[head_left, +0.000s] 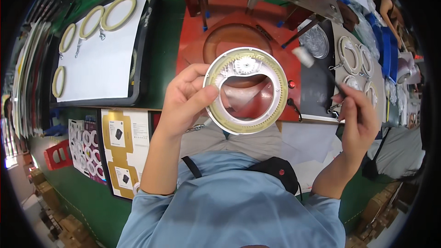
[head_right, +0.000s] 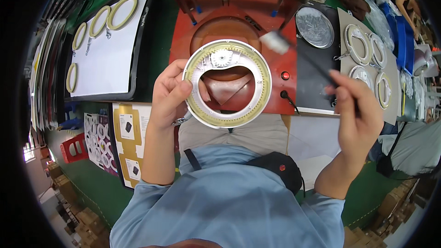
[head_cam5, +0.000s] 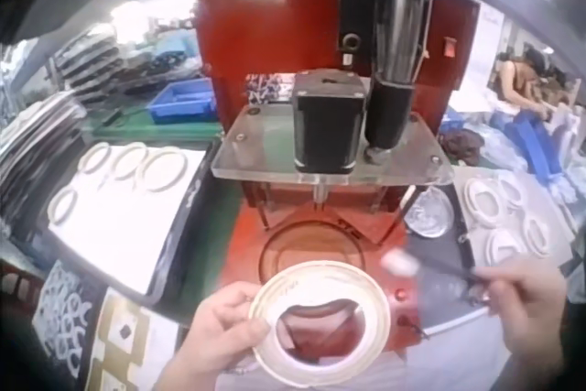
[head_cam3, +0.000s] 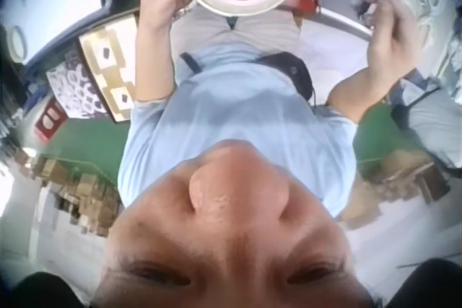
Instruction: Applying grease to a geared ring component using a brush at an assembly workstation.
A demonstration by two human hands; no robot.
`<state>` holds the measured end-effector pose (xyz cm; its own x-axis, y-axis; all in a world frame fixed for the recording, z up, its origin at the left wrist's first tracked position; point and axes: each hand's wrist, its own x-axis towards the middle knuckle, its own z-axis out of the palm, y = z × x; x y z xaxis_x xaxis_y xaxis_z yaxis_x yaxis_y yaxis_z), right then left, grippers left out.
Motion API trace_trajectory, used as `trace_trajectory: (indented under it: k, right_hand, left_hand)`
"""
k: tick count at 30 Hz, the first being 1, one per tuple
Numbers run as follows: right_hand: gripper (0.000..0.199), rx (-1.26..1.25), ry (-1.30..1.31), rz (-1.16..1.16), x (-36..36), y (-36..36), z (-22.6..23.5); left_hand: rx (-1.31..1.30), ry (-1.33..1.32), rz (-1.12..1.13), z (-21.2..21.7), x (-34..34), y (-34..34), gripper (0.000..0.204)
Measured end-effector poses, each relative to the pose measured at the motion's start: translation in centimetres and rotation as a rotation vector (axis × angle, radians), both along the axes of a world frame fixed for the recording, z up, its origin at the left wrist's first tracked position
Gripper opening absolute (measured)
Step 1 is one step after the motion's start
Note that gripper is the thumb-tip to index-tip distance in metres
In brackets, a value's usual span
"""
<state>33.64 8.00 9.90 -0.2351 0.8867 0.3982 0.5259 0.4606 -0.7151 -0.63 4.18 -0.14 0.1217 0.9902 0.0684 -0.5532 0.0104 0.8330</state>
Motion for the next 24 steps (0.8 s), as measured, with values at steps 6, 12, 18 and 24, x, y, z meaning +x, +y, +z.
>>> trace_trajectory:
  k: [6, 12, 18, 24]
  right_hand:
    - [0.026, 0.233, -0.209, 0.187, -3.7, 0.9, 1.0]
    - [0.03, 0.302, -0.274, 0.248, -5.0, 1.8, 0.8]
    - [0.036, 0.339, -0.409, 0.219, -5.2, 1.3, 1.8]
    - [0.027, 0.301, -0.317, 0.176, -3.0, 0.9, 1.4]
  left_hand:
    - [0.011, 0.019, 0.001, 0.0, -0.1, -0.1, 0.035]
    - [0.021, 0.04, -0.01, 0.0, -0.2, -0.1, 0.034]
    - [0.009, 0.046, 0.01, 0.4, 0.2, -0.2, 0.035]
    - [0.021, 0.071, 0.004, -0.1, -0.3, -0.3, 0.036]
